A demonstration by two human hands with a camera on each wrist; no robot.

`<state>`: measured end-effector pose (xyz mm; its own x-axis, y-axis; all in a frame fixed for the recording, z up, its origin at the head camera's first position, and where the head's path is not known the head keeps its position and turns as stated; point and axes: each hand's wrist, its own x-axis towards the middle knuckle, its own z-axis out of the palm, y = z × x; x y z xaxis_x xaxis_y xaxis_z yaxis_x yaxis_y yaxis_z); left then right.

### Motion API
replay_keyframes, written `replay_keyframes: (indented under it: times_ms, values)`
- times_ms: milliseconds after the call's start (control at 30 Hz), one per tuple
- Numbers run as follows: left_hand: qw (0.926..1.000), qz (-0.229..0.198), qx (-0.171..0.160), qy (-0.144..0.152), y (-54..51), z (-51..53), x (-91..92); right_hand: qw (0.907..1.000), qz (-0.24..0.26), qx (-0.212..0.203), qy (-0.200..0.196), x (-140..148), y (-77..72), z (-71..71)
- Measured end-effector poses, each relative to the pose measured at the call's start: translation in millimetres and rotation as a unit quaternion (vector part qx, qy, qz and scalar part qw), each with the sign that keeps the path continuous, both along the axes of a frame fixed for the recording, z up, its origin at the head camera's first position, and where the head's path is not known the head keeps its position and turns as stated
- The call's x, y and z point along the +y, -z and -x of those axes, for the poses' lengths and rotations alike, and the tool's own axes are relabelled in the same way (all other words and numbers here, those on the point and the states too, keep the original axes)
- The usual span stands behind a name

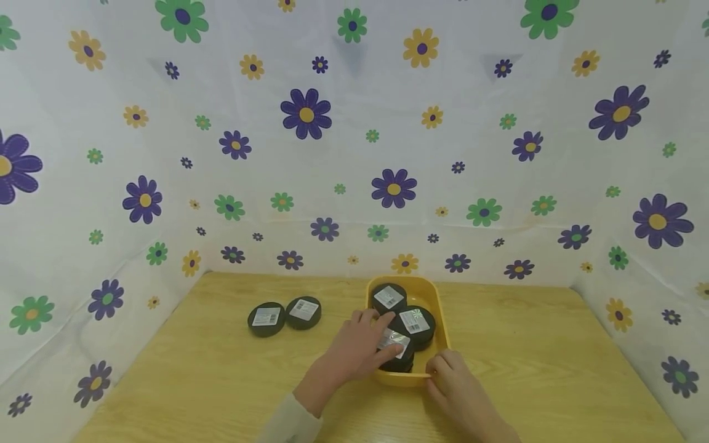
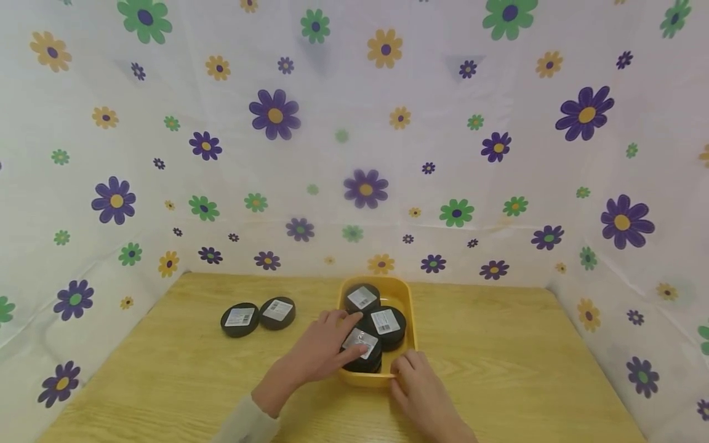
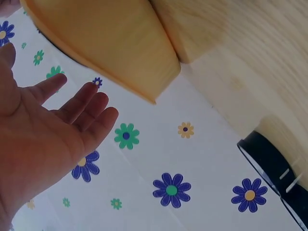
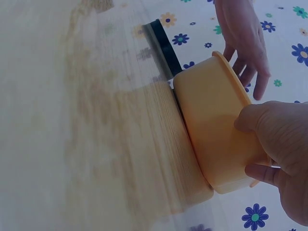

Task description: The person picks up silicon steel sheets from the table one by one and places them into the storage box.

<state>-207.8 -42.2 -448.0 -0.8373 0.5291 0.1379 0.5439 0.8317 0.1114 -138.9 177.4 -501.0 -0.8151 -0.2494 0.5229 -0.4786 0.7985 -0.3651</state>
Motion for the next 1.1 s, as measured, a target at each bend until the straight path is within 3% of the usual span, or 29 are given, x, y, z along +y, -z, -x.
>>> replay_keyframes:
  times_ms: [267, 600, 867, 1100]
  values:
    - [0.9982, -0.056, 0.005, -0.018, -16.8, -12.1, -21.2, 1.0, -0.002, 0.007, 0.002, -1, 1.1, 1.5]
    - [0.99, -0.131, 0.02, -0.048, -28.2, -27.9, -52.2, 0.999, -0.004, 0.043, -0.012, 0, 3.1, 3.4]
    - [0.9889, -0.14, 0.008, -0.05, -39.1, -39.5, -64.1, 0.9986, -0.007, 0.052, -0.01, 0, 3.6, 4.3]
    - [0.987, -0.152, -0.002, -0.052, -42.4, -41.8, -77.4, 0.996, -0.006, 0.086, -0.026, 0, 5.3, 5.7]
